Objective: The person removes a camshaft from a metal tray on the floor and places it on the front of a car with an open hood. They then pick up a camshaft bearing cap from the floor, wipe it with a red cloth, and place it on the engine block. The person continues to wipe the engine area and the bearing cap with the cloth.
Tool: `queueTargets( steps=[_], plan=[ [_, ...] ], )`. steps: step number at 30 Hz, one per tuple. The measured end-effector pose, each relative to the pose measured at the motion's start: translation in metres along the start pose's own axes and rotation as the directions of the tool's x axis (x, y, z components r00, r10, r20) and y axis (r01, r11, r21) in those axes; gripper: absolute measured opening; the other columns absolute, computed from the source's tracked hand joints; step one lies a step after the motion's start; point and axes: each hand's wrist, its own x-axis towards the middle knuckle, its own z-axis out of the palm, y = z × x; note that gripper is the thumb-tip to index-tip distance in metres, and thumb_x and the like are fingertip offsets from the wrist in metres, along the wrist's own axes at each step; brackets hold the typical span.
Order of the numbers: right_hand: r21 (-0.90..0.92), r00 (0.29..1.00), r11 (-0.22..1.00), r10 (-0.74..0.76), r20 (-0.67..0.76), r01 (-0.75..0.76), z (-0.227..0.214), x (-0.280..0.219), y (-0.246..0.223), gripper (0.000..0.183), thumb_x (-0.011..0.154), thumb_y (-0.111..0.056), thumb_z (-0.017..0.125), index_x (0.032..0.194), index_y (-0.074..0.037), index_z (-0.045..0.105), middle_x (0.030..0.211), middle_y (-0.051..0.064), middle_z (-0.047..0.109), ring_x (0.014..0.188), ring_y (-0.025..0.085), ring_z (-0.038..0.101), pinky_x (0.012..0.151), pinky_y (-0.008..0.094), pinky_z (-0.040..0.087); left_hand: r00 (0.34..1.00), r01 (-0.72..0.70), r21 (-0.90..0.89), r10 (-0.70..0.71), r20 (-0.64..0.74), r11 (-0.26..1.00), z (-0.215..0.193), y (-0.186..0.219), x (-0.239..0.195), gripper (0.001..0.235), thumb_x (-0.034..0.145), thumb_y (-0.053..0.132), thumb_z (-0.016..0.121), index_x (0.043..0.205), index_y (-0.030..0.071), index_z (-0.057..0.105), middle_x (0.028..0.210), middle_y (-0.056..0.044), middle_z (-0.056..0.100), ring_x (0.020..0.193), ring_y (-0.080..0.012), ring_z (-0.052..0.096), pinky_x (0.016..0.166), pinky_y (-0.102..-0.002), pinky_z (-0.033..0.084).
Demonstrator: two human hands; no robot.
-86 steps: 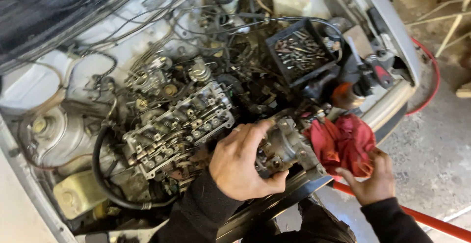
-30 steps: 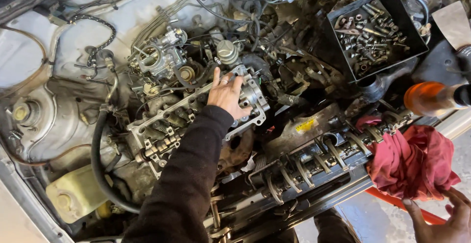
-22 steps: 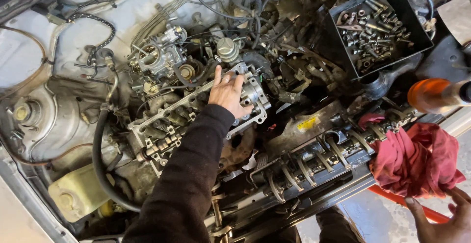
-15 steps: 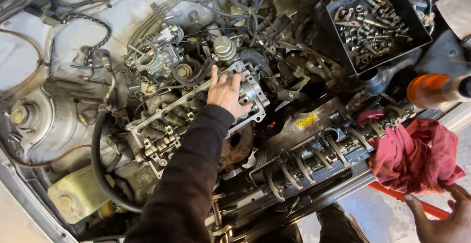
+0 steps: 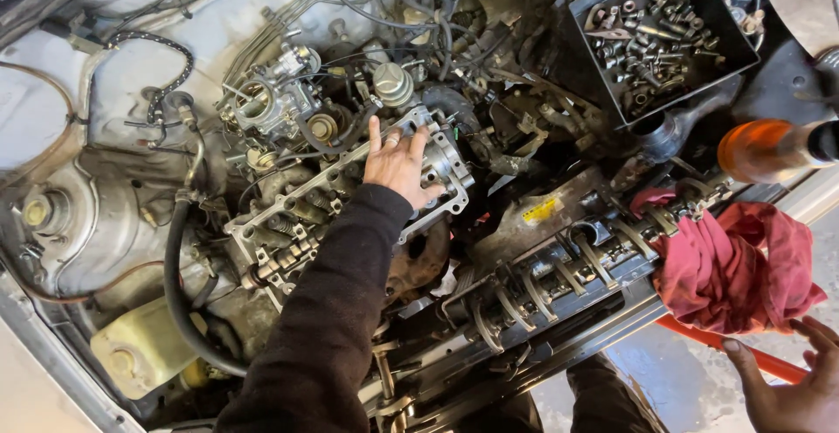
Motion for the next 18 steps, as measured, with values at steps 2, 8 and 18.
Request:
queueTargets(
  steps=[2, 8, 18],
  plan=[
    [0.023, 1.0, 1.0, 0.01, -0.003, -0.01, -0.002, 0.01, -0.017, 0.077, 0.087, -0.03, 0.088, 0.137, 0.01, 0.046, 0.139, 0.024, 0.053, 0.129, 0.031, 0.056, 0.114, 0.044, 0.044, 1.0, 0.016, -0.006, -0.016, 0.02, 1.0, 0.0, -0.001, 0.0, 0.105, 0.072, 0.059, 0.081, 0.149, 0.002, 0.039, 0.124, -0.017, 0.068, 0.139, -0.0381, 0.046, 0.122, -0.06, -0.007],
    [0.021, 0.997, 0.999, 0.045, 0.059, -0.047, -0.002, 0.067, -0.092, 0.097, 0.071, -0.027, 0.09, 0.148, 0.009, 0.043, 0.135, 0.027, 0.057, 0.125, 0.038, 0.06, 0.097, 0.049, 0.053, 0.991, -0.017, 0.092, 0.029, -0.134, 0.996, -0.01, 0.009, -0.016, 0.119, 0.064, 0.072, 0.078, 0.153, 0.004, 0.036, 0.147, -0.028, 0.05, 0.14, -0.044, 0.041, 0.118, -0.066, -0.002],
    [0.583, 0.91, 0.7, 0.348, 0.226, -0.413, 0.008, 0.075, -0.041, 0.043, 0.109, -0.027, 0.067, 0.138, 0.005, 0.06, 0.118, 0.012, 0.069, 0.106, 0.021, 0.064, 0.095, 0.035, 0.051, 0.694, -0.681, -0.453, 0.31, -0.65, 0.575, -0.053, 0.314, -0.121, 0.023, 0.101, 0.017, 0.067, 0.122, 0.007, 0.068, 0.133, -0.01, 0.067, 0.105, -0.0233, 0.067, 0.095, -0.036, 0.057]
  ],
)
